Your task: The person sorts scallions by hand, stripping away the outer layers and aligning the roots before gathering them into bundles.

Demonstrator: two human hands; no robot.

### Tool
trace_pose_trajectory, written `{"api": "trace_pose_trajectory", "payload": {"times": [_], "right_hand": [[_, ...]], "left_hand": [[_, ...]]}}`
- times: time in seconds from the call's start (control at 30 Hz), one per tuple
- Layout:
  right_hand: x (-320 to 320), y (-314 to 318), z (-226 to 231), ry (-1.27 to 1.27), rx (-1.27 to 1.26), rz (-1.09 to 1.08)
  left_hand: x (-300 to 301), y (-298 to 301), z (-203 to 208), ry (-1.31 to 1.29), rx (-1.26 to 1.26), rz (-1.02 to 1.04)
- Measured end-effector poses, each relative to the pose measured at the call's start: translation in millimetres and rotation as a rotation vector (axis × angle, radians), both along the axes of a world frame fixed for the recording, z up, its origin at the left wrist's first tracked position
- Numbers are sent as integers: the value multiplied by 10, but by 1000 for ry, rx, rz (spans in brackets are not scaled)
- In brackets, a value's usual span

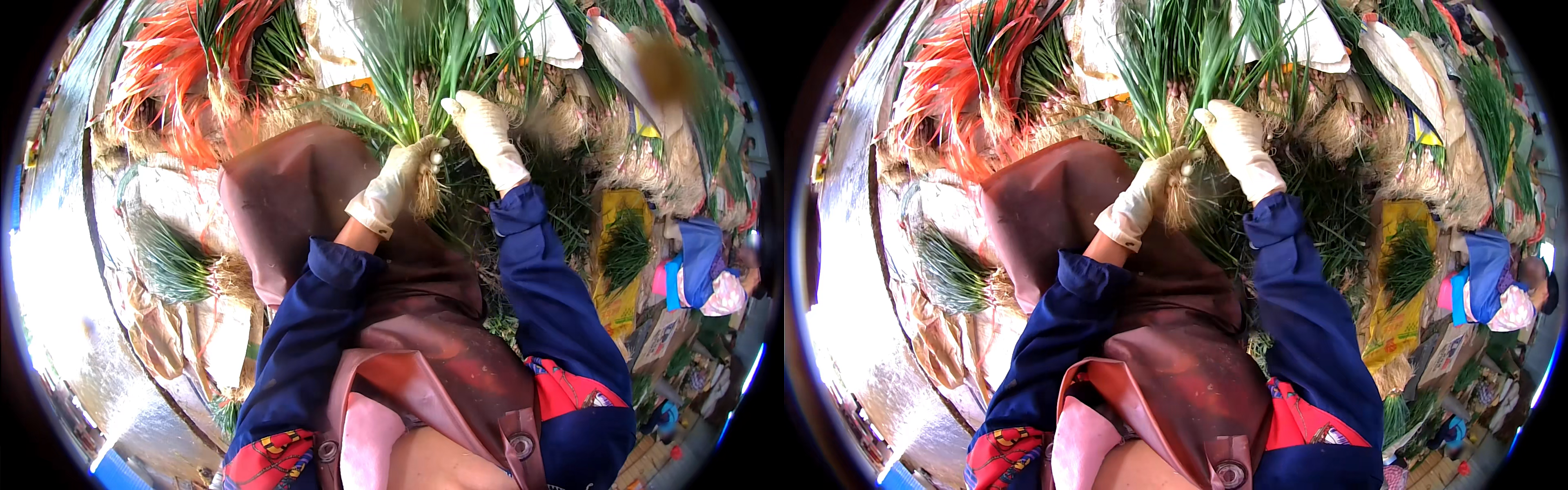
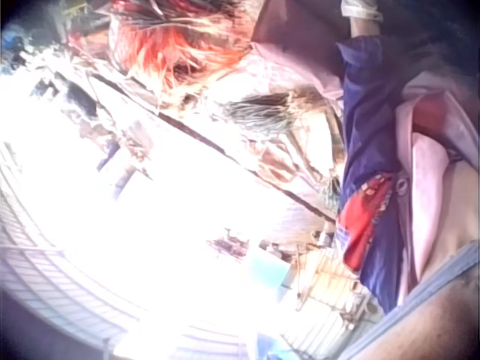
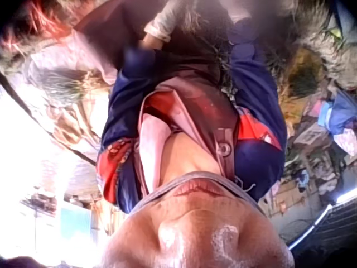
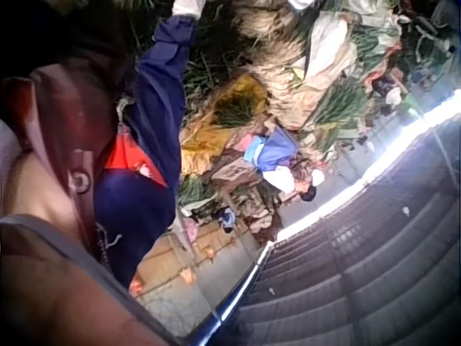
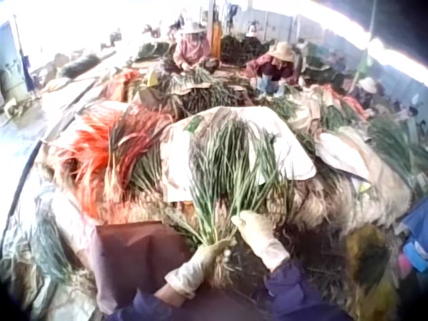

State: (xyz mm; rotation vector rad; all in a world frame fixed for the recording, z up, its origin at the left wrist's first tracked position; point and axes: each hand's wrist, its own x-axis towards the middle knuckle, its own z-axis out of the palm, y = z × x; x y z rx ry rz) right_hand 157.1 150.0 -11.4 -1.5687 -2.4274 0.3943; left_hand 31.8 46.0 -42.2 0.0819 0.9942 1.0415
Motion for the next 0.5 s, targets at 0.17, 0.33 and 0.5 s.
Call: {"api": "trace_pose_trajectory", "payload": {"times": [0.17, 0.33, 0.5], "right_hand": [[688, 419, 85, 1134, -770, -446], [681, -79, -16, 790, -1324, -435], [237, -184, -456, 1297, -1216, 65]], "left_hand": [[-125, -39, -124, -197, 64, 45], [-161, -100, 112, -357, 57, 70], [-92, -37, 154, -406, 76, -1]]}}
